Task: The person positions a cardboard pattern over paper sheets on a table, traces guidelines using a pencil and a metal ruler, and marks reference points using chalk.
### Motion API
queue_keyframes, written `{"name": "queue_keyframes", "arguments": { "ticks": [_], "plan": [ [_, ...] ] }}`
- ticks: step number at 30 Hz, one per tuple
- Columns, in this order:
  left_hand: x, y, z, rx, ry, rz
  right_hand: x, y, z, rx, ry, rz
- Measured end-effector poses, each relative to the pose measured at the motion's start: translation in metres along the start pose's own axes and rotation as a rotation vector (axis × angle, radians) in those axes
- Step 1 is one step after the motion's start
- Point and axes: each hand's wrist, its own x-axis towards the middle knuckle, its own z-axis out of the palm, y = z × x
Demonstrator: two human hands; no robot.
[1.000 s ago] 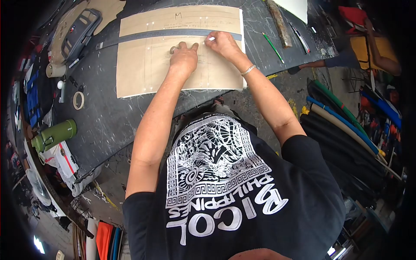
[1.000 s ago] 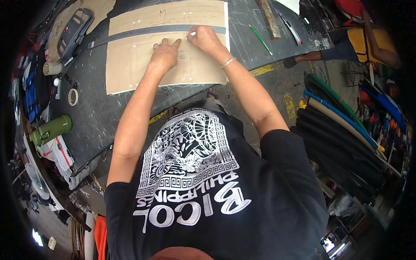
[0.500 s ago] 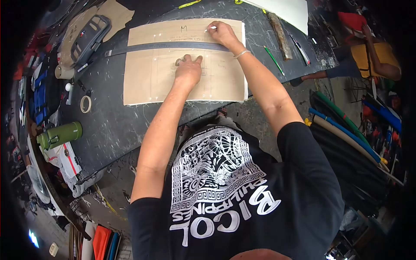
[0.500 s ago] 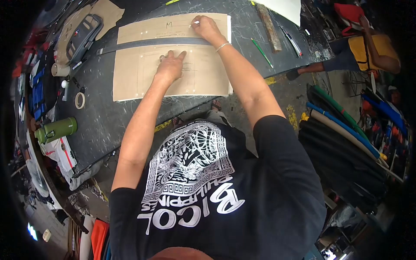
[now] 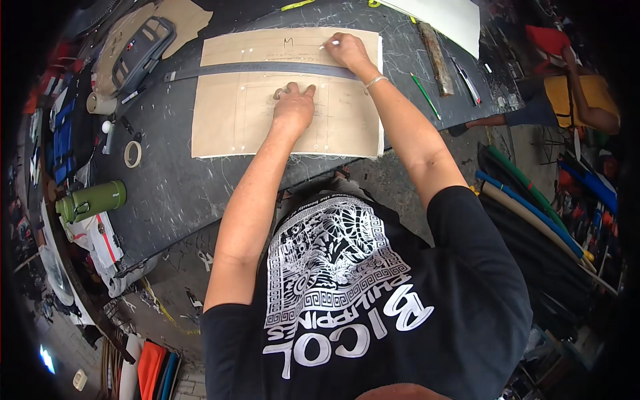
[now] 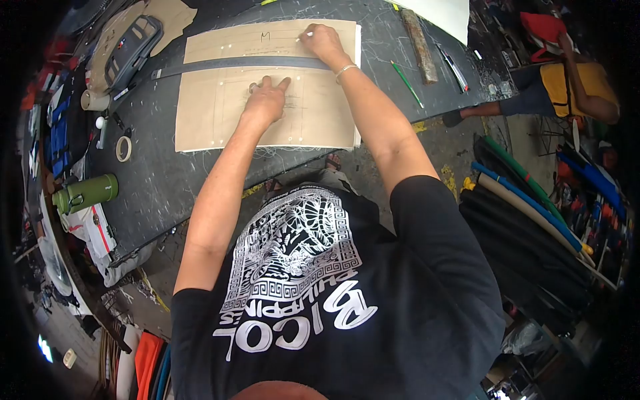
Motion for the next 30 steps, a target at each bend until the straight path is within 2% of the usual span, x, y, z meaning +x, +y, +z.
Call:
{"name": "queue_keyframes", "arguments": {
  "ticks": [2, 5, 11, 20, 23, 26, 30],
  "plan": [
    [-0.002, 0.0, -0.004, -0.002, -0.003, -0.007, 0.003, 0.015, 0.002, 0.102, 0.05, 0.013],
    [-0.005, 0.002, -0.004, 0.01, -0.001, 0.0, 0.003, 0.028, 0.006, 0.075, 0.085, -0.053],
    [-0.003, 0.001, 0.001, -0.003, 0.024, 0.009, 0.001, 0.025, 0.004, 0.066, 0.052, -0.016],
    [0.0, 0.002, 0.001, 0.007, -0.026, -0.035, 0.001, 0.014, -0.003, -0.025, 0.002, -0.033],
    [0.0, 0.002, -0.004, -0.007, -0.038, -0.036, 0.008, 0.019, 0.0, -0.126, 0.066, -0.131],
    [-0.004, 0.002, -0.01, -0.014, -0.052, -0.057, 0.018, 0.042, -0.001, 0.435, -0.096, 0.082],
    [-0.011, 0.006, -0.009, -0.055, 0.011, -0.068, -0.004, 0.042, -0.002, 0.922, 0.03, 0.065]
  ]
}}
